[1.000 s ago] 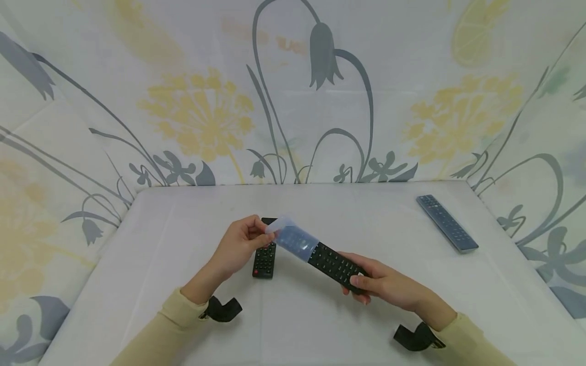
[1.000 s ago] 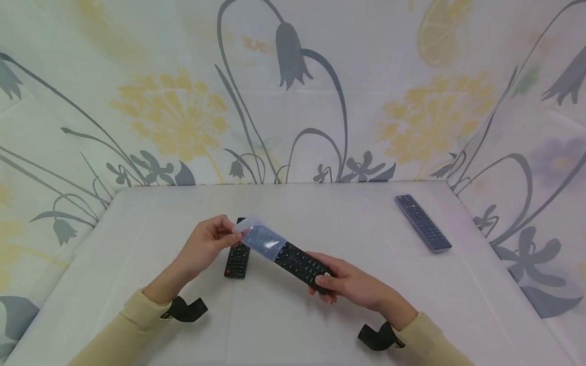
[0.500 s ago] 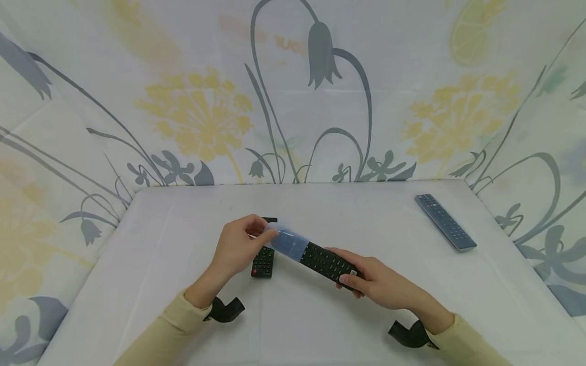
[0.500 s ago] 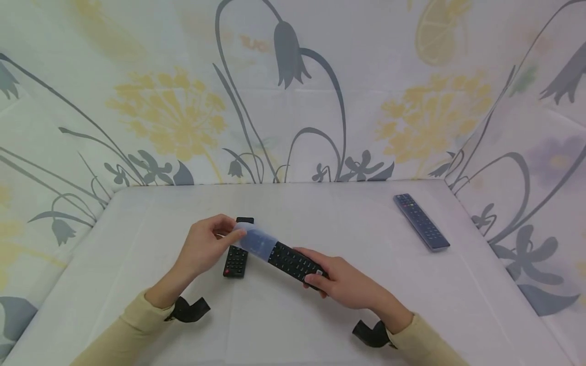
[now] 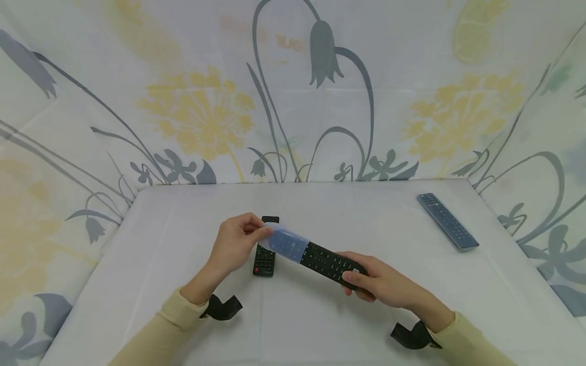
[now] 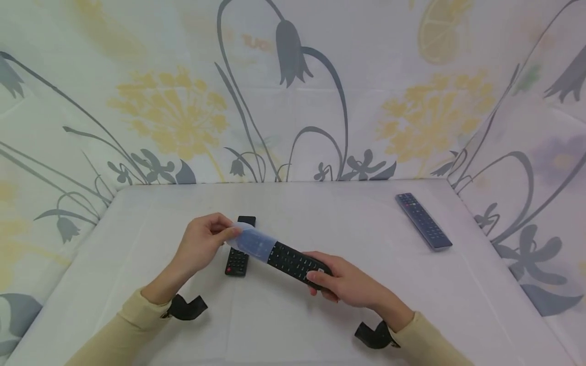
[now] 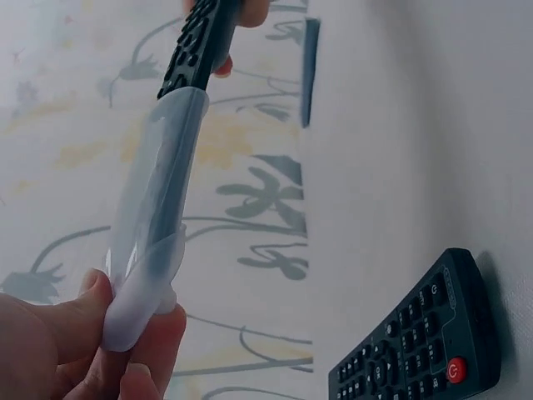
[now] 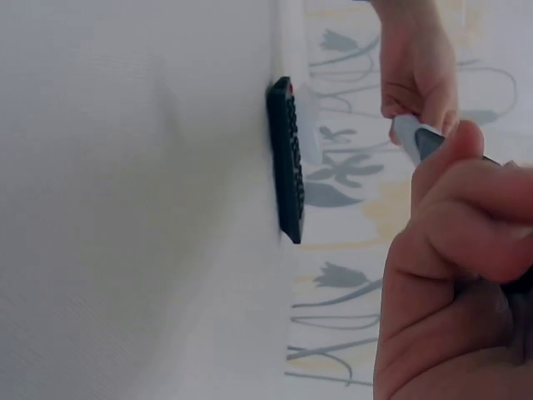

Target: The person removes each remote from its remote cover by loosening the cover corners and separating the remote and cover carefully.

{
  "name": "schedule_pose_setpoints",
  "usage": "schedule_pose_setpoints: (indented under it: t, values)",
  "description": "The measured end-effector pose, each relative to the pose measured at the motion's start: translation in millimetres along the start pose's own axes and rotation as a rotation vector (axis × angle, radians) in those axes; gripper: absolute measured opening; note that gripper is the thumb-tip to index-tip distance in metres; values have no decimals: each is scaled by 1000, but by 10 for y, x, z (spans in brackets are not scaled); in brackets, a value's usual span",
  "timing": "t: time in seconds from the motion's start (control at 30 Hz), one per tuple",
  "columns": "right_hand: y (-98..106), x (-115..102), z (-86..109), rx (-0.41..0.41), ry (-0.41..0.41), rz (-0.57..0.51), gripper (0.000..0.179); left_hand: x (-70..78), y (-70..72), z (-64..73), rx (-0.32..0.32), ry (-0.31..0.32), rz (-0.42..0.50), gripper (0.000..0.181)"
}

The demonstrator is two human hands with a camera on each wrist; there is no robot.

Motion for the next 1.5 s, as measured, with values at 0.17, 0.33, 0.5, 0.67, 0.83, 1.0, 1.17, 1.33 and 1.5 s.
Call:
schedule_pose_setpoints:
  t: [0.17,0.33,0.5,0.67,0.83,1.0,1.17,1.33,1.5]
  values:
    - [-24,-26,39,2,24,17,47,13,35,12,8,-16,-12,8]
    - [-30,-38,71,1,37,1,46,18,51,30,5,-26,-17,8]
    - [-14,-32,90,5,36,-4,45,10,50,28,-1,-30,-23,8]
    - [1,-33,103,1,32,4,45,9,54,19,-3,-37,-24,8]
    - [-2,-9,116,0,12,17,45,-35,52,23,-10,-27,-20,6]
    - [-5,2,129,5,-2,34,45,-73,70,24,-2,-25,-26,6]
    - [-7,2,135,7,-8,41,46,-100,111,19,8,-23,-22,6]
    - [1,-7,143,9,1,55,45,-129,147,7,20,-17,-14,8]
    - [-2,1,154,4,6,55,44,-174,173,2,18,-11,-9,8]
Point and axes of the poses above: each hand's wrist, its own z-axis away from the middle knuckle, its own y-axis out of the back of the hand, x = y × z, the point moved 10 cm from there along -z, towards the middle knuckle, and after that the axes turned 1 degree about y, right-handed, at the moved point
